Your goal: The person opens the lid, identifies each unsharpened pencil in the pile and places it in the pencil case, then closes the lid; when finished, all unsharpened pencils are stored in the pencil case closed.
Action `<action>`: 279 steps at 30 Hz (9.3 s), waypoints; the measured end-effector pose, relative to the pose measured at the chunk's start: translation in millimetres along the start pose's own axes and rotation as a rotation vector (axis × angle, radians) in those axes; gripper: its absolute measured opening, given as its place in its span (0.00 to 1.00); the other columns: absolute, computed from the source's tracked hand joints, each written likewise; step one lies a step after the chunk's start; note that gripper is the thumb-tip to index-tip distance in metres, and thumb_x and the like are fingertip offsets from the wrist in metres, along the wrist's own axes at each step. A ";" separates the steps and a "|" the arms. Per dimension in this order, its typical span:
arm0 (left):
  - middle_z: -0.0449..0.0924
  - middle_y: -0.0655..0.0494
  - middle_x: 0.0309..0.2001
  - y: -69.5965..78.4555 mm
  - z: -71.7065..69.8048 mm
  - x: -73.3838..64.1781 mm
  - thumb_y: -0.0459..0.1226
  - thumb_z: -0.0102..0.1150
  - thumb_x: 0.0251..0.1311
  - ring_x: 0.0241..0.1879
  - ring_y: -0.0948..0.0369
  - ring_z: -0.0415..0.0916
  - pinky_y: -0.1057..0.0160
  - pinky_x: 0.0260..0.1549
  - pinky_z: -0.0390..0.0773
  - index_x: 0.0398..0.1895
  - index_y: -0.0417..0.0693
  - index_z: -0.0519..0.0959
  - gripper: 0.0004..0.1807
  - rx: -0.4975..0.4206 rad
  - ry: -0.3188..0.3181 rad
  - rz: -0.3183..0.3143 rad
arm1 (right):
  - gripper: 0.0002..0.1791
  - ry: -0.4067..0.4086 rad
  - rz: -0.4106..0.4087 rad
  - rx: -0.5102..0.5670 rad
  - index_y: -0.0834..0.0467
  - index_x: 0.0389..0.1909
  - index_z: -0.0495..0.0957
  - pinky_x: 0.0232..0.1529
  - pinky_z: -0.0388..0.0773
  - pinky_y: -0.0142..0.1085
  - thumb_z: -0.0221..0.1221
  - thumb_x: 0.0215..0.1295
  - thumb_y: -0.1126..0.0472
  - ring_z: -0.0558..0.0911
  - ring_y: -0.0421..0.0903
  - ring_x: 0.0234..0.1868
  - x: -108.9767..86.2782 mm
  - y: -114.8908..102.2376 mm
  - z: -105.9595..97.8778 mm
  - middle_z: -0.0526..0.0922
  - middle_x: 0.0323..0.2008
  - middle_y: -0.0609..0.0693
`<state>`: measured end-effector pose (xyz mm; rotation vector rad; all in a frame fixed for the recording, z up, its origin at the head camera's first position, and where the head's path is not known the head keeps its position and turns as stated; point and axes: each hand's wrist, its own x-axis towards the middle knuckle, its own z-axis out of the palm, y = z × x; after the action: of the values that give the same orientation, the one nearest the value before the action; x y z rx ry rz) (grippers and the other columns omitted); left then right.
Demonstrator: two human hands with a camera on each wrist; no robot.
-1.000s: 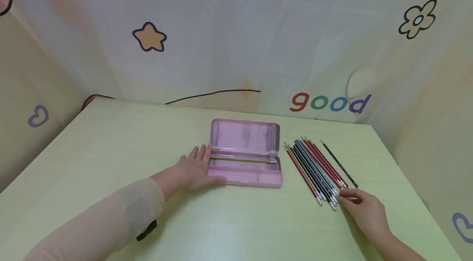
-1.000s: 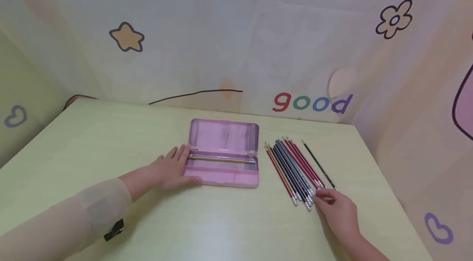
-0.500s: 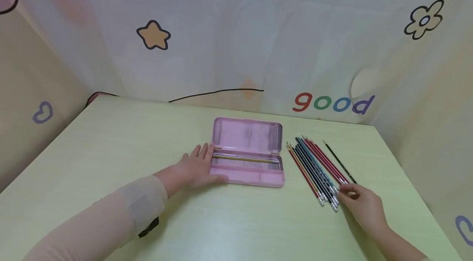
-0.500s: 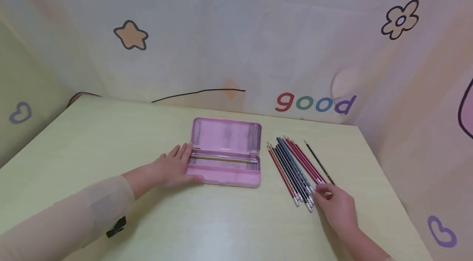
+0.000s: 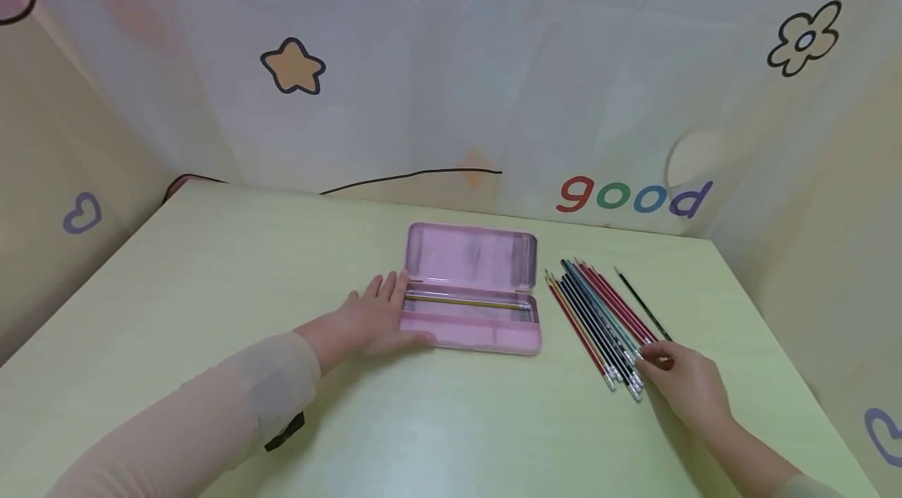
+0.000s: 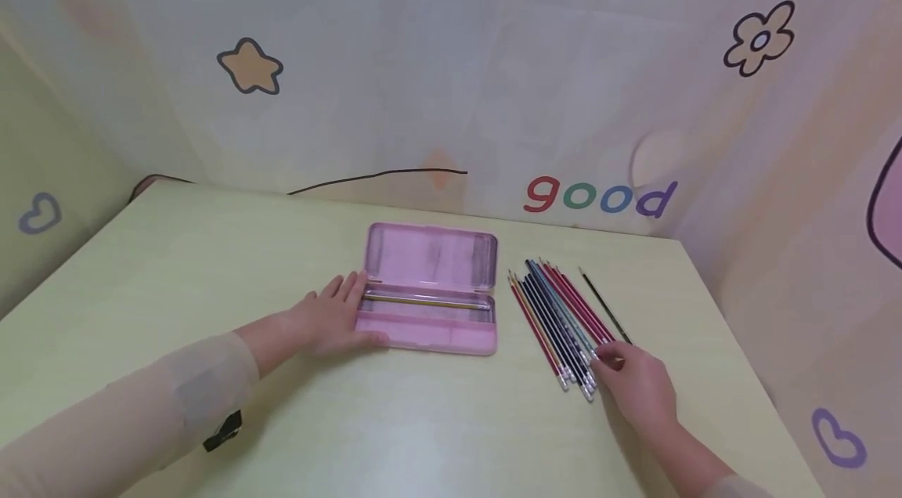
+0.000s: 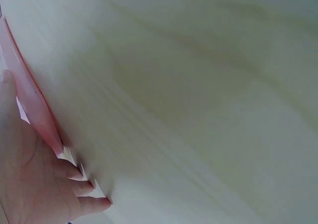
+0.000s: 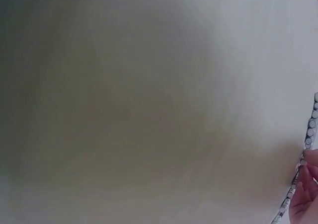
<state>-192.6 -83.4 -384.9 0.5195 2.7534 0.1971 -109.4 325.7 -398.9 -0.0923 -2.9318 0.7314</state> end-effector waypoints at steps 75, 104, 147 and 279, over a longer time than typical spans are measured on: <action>0.39 0.41 0.73 -2.8 -1.4 0.3 0.75 0.38 0.49 0.70 0.44 0.38 0.39 0.61 0.51 0.73 0.40 0.34 0.62 0.007 -0.014 -0.007 | 0.27 -0.162 0.163 0.491 0.56 0.51 0.79 0.42 0.73 0.30 0.62 0.57 0.43 0.74 0.44 0.46 44.9 -72.3 25.4 0.82 0.44 0.47; 0.38 0.42 0.73 -1.4 -0.2 2.6 0.75 0.37 0.48 0.70 0.43 0.37 0.38 0.61 0.49 0.73 0.41 0.33 0.63 0.002 -0.018 0.004 | 0.13 -0.203 0.083 0.564 0.65 0.47 0.80 0.46 0.76 0.35 0.60 0.62 0.64 0.77 0.47 0.47 59.5 -100.0 45.8 0.82 0.45 0.56; 0.39 0.40 0.73 -3.3 0.5 3.2 0.74 0.40 0.49 0.70 0.42 0.38 0.37 0.61 0.49 0.73 0.40 0.34 0.62 -0.026 0.002 0.009 | 0.19 -0.218 0.078 0.574 0.62 0.52 0.77 0.49 0.73 0.34 0.59 0.64 0.57 0.77 0.46 0.49 47.6 -94.8 35.6 0.81 0.49 0.54; 0.35 0.40 0.73 0.9 -0.5 0.4 0.76 0.39 0.47 0.70 0.42 0.34 0.36 0.61 0.45 0.73 0.43 0.33 0.63 -0.034 -0.019 -0.033 | 0.20 -0.104 0.156 0.599 0.59 0.46 0.79 0.39 0.76 0.31 0.63 0.59 0.49 0.76 0.41 0.40 40.3 -82.3 29.7 0.81 0.40 0.47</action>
<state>-192.9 -82.5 -384.4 0.4638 2.7331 0.2287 -155.6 242.9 -382.1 -0.2317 -2.6763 1.6400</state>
